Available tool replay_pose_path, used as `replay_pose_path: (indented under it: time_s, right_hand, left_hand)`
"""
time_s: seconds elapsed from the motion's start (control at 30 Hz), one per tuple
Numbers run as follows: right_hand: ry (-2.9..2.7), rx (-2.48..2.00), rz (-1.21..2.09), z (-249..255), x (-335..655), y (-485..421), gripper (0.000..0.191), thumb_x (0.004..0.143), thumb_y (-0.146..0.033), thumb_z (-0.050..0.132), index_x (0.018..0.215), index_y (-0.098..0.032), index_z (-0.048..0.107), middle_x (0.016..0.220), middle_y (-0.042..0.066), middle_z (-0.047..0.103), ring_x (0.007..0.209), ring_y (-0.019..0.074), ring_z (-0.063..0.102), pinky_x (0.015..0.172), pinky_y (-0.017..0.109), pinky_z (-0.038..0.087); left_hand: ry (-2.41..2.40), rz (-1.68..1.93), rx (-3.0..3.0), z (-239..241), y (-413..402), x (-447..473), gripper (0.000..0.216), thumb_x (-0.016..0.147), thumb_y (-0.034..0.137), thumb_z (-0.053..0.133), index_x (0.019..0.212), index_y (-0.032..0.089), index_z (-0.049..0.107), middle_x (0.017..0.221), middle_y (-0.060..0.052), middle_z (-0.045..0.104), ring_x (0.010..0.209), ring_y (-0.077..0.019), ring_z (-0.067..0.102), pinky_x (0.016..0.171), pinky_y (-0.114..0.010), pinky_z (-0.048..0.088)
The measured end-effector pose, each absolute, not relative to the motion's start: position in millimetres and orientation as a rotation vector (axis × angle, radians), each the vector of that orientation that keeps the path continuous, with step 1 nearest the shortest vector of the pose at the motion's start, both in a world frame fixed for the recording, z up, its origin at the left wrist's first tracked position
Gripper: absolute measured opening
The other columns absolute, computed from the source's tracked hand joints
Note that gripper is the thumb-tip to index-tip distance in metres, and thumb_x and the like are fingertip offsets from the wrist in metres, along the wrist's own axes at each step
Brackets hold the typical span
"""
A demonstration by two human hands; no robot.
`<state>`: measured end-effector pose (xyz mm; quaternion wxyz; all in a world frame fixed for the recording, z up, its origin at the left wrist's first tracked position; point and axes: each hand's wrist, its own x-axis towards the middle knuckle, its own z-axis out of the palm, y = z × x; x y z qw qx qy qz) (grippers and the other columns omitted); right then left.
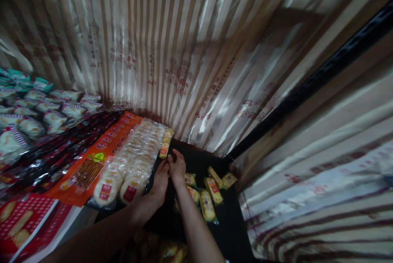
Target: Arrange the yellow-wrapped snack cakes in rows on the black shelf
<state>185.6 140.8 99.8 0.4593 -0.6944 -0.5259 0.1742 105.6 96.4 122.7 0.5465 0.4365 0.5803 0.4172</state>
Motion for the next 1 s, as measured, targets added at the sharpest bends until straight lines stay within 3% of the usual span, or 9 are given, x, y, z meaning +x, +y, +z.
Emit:
replay_pose_path:
  time_s: [0.27,0.57,0.8,1.0]
  right_hand:
    - [-1.860,-1.711,0.034,134.8,208.4,26.5,0.025,0.083,-0.023,0.048,0.100,-0.021,0.066,0.109,0.008,0.065,0.108,0.0242,0.053,0.093,0.042,0.044]
    - [-1.997,-1.773,-0.151,116.0,237.1,-30.7,0.032,0.082,-0.010,0.044,0.104,-0.018,0.066,0.115,0.008,0.064,0.116,0.0273,0.047,0.096,0.047,0.042]
    - [-1.875,-1.614,-0.074,112.8,232.4,-50.8,0.031,0.083,-0.014,0.042,0.103,-0.018,0.066,0.110,0.011,0.065,0.112,0.0244,0.053,0.094,0.048,0.046]
    - [-1.822,-1.552,-0.005,103.2,220.3,-78.4,0.031,0.084,-0.014,0.043,0.103,-0.022,0.066,0.109,0.009,0.066,0.110,0.0228,0.056,0.092,0.045,0.049]
  left_hand:
    - [1.463,0.856,1.145,130.0,56.4,105.9,0.033,0.079,0.016,0.041,0.106,0.014,0.059,0.119,-0.010,0.058,0.115,-0.0193,0.049,0.100,-0.027,0.033]
    - [1.391,0.712,1.225,131.0,11.9,117.6,0.025,0.085,0.019,0.038,0.094,0.018,0.061,0.095,-0.003,0.068,0.085,-0.0126,0.063,0.072,-0.020,0.047]
    - [1.520,0.768,1.460,141.1,15.3,117.3,0.034,0.075,0.007,0.044,0.102,0.017,0.062,0.115,-0.006,0.060,0.109,-0.0167,0.052,0.097,-0.026,0.036]
    - [1.523,0.737,1.769,134.2,41.4,128.1,0.050,0.073,0.000,0.040,0.115,0.019,0.058,0.133,-0.003,0.049,0.125,-0.0185,0.036,0.105,-0.028,0.029]
